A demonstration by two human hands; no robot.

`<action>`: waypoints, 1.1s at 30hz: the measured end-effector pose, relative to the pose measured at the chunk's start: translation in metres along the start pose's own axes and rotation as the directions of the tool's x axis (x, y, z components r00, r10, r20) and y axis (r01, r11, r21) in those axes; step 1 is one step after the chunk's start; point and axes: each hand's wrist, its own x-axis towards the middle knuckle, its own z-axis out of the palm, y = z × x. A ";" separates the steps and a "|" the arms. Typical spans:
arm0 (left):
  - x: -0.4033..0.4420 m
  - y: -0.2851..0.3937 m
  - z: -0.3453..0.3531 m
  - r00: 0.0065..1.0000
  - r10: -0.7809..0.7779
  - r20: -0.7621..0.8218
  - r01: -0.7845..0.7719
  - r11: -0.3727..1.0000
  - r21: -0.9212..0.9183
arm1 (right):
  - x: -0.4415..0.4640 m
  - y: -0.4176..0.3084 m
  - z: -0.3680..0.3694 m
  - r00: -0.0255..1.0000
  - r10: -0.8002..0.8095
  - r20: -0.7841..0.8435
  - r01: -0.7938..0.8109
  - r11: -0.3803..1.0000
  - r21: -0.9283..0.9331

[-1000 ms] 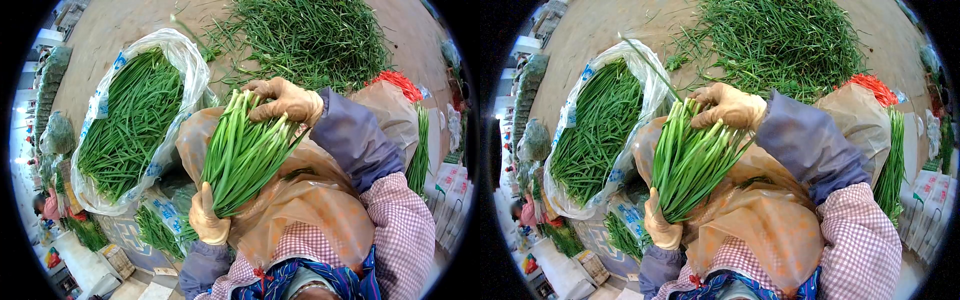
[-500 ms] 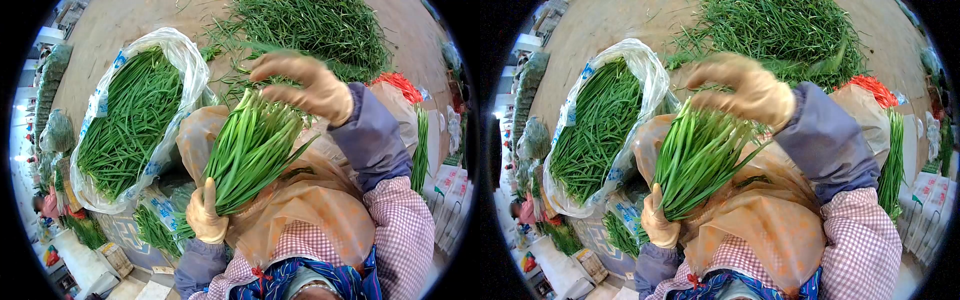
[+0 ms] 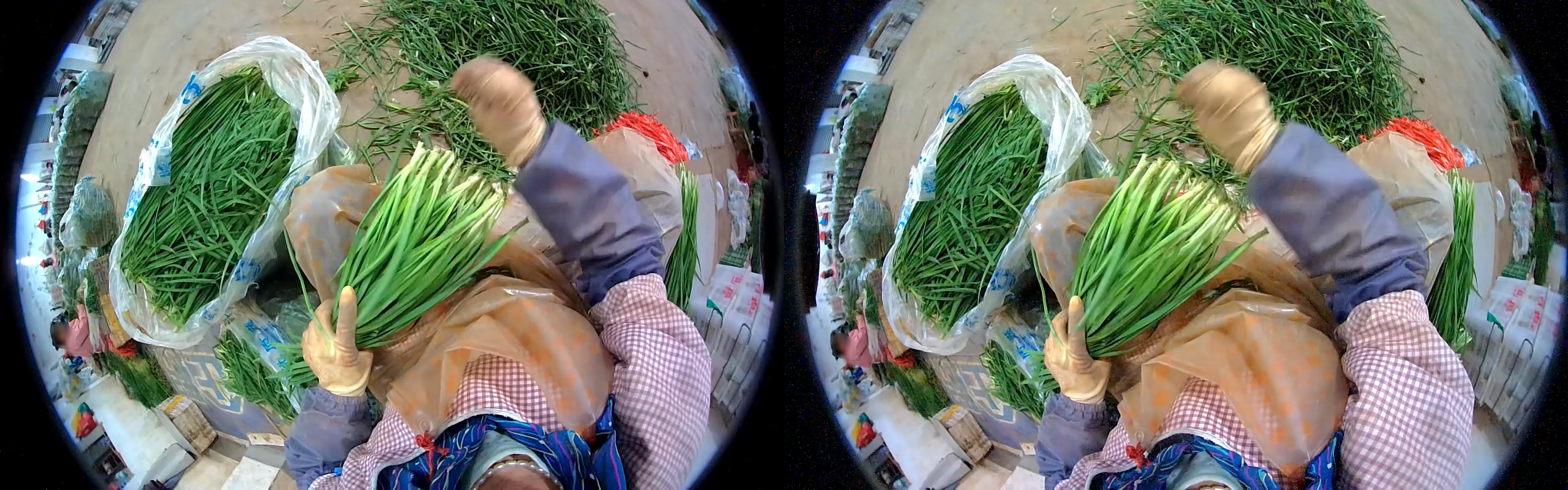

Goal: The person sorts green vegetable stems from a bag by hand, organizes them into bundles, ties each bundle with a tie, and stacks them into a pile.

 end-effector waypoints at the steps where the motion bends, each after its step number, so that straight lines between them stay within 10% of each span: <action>1: -0.001 -0.001 0.002 1.000 0.002 -0.012 -0.002 1.000 -0.017 | 0.005 0.023 -0.017 0.977 0.201 -0.072 -0.199 0.979 0.032; 2: -0.003 -0.003 0.004 1.000 -0.012 -0.026 0.011 0.999 -0.033 | 0.011 0.024 -0.042 0.919 0.365 -0.152 -0.395 0.828 -0.398; 4: -0.005 -0.005 0.008 0.998 -0.034 -0.057 0.031 0.997 -0.067 | 0.009 0.012 -0.067 0.733 0.672 -0.107 -0.621 0.595 -0.510; 7: 0.006 0.005 0.002 0.997 -0.074 -0.017 0.073 0.995 -0.070 | -0.036 0.014 -0.048 0.696 0.699 0.163 -0.710 0.704 0.009; 12: 0.010 0.008 -0.002 0.975 -0.203 0.093 0.219 0.948 -0.229 | -0.090 0.014 -0.005 0.416 0.742 0.525 -0.781 -0.004 0.625; 16: 0.012 0.011 -0.004 0.976 -0.198 0.091 0.216 0.931 -0.294 | -0.127 -0.008 0.020 0.571 0.449 0.687 -0.462 -0.516 0.721; 21: 0.006 0.031 0.000 0.982 -0.187 -0.037 0.181 0.976 -0.123 | -0.111 -0.026 0.038 0.601 0.291 0.744 -0.389 -0.707 0.591; 24: -0.015 0.035 0.011 0.991 -0.130 -0.025 0.119 0.957 -0.263 | -0.112 -0.010 0.078 0.624 0.396 0.673 -0.425 -0.552 0.718; 30: -0.008 0.048 -0.027 0.883 0.006 0.470 0.275 0.804 -0.527 | -0.088 -0.046 0.062 0.670 0.302 0.678 -0.529 -0.447 0.721; 32: 0.008 0.044 -0.045 0.787 0.094 0.610 0.261 0.845 -0.467 | -0.090 -0.053 0.051 0.717 0.191 0.670 -0.461 -0.590 0.663; 33: 0.013 0.035 -0.049 0.704 0.059 0.708 0.499 0.668 -0.552 | -0.094 -0.053 0.048 0.758 0.096 0.645 -0.370 -0.751 0.547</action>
